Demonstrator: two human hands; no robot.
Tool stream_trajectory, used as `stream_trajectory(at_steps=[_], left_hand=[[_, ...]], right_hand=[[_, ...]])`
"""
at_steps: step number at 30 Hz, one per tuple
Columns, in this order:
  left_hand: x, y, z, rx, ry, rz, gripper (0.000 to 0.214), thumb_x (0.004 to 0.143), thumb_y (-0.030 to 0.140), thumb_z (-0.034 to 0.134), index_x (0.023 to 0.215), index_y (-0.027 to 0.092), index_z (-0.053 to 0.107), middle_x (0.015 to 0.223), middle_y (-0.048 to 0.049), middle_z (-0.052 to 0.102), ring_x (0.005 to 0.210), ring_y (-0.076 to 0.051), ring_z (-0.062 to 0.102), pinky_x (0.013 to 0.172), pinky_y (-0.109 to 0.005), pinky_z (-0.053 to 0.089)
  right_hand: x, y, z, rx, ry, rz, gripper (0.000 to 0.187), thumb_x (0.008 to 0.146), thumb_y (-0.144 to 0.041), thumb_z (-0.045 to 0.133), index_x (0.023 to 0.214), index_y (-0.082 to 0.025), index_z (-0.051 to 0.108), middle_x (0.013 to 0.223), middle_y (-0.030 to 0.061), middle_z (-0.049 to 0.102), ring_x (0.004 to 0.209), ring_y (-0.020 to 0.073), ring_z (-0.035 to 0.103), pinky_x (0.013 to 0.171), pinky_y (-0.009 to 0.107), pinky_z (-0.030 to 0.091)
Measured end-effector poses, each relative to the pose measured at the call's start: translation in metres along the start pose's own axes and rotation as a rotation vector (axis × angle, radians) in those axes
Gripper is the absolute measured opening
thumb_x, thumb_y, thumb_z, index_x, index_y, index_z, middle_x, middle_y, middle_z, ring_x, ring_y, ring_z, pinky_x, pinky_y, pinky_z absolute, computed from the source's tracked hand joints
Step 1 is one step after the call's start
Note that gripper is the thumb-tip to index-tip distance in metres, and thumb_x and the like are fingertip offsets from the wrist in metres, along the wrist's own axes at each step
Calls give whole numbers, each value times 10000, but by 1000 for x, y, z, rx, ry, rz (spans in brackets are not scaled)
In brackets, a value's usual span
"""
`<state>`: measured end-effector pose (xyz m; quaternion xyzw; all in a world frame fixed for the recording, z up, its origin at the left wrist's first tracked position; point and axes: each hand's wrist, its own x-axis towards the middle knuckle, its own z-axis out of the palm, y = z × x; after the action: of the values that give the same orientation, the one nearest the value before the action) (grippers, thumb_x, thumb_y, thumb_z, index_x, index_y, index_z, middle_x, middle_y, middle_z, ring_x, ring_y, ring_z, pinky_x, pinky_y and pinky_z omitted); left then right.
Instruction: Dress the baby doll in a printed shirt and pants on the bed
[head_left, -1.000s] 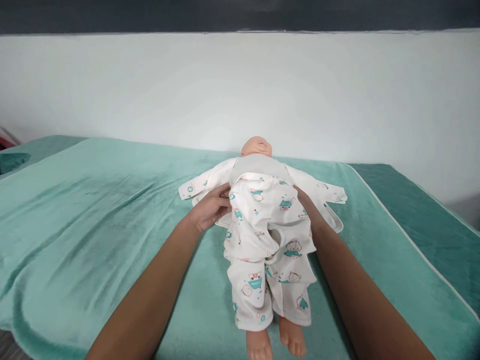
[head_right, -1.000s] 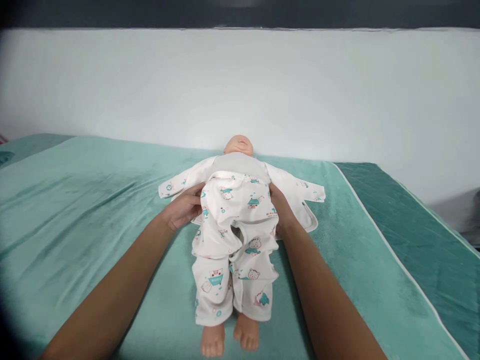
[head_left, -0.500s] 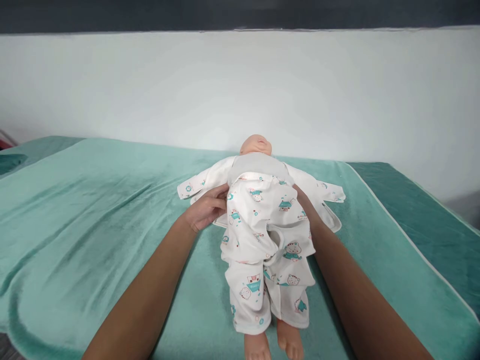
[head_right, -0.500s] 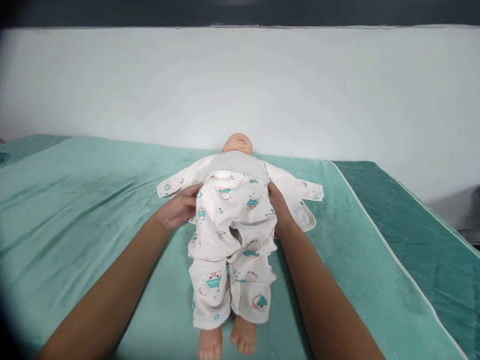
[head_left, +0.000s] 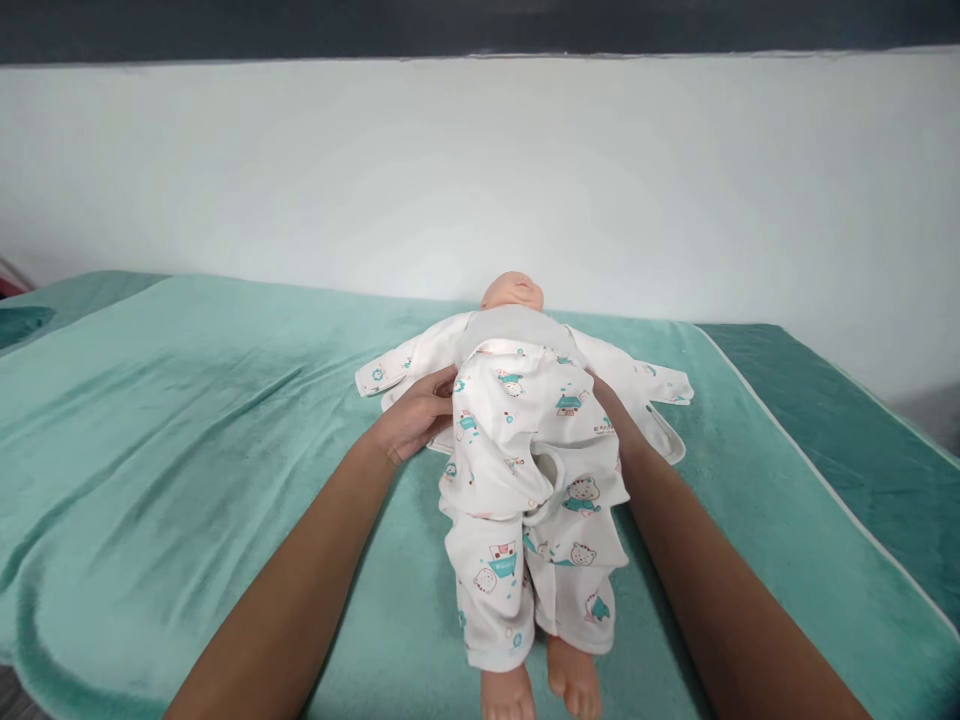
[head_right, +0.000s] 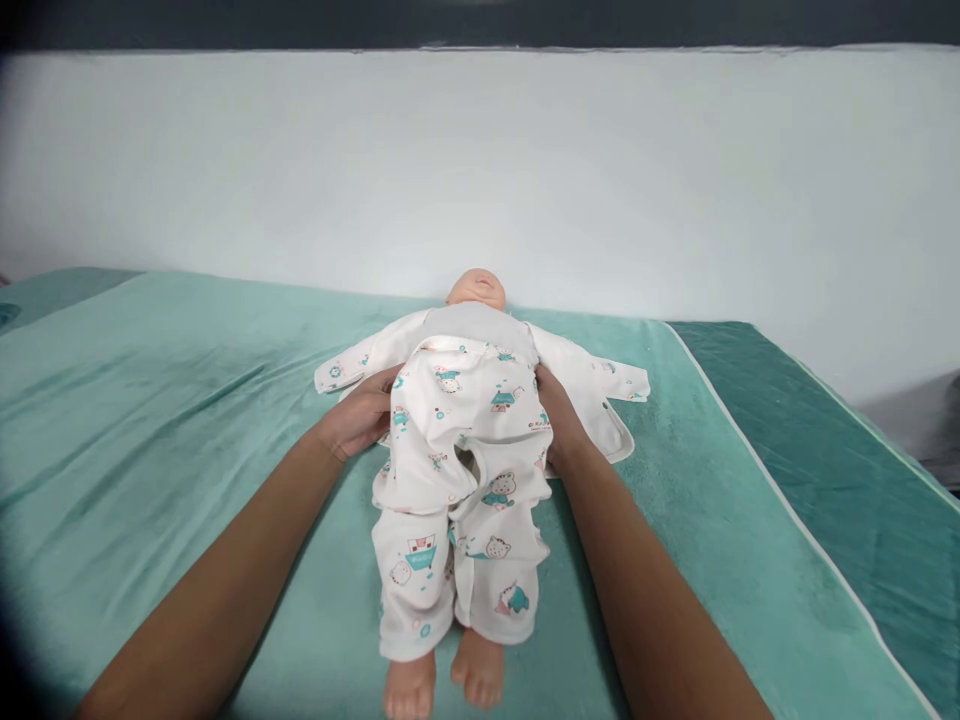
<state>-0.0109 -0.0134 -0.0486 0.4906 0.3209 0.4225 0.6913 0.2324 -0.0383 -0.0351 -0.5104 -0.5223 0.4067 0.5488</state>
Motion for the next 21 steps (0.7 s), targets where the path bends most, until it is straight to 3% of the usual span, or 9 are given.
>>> stream_trajectory(at_steps=[3,6,9,15,21], left_hand=[[2,-1,1,-7,49,-6,495,622,58,688,1100,185,720,971,-63,754,851,-212,684,677,-265,515],[4,-2,3,-25,107,3,487,603,63,679,1071,190,729,995,-51,757,893,-216,690,694,-263,524],[8,-3,7,-39,173,43,438,587,92,690,1013,181,744,963,-45,763,882,-221,696,726,-290,542],[16,-3,22,-49,339,38,185,565,206,741,744,163,727,728,-39,737,792,-253,700,711,-350,555],[12,2,35,-53,392,116,224,603,307,746,774,176,682,697,-10,698,773,-230,682,699,-333,541]], right_hand=[[0,-4,1,158,-74,140,377,616,-526,786,899,-293,698,973,56,768,896,269,708,780,398,570],[1,-5,0,173,-49,186,374,566,-465,812,866,-274,698,970,50,768,897,268,700,784,384,560],[5,0,-2,115,-12,179,332,539,-384,817,820,-247,703,937,46,770,896,273,693,794,376,556],[14,18,-1,103,18,138,257,663,-438,729,812,-229,715,799,32,753,841,287,694,703,392,563],[17,25,2,131,-8,115,277,685,-449,707,855,-231,725,772,35,746,814,283,689,700,404,558]])
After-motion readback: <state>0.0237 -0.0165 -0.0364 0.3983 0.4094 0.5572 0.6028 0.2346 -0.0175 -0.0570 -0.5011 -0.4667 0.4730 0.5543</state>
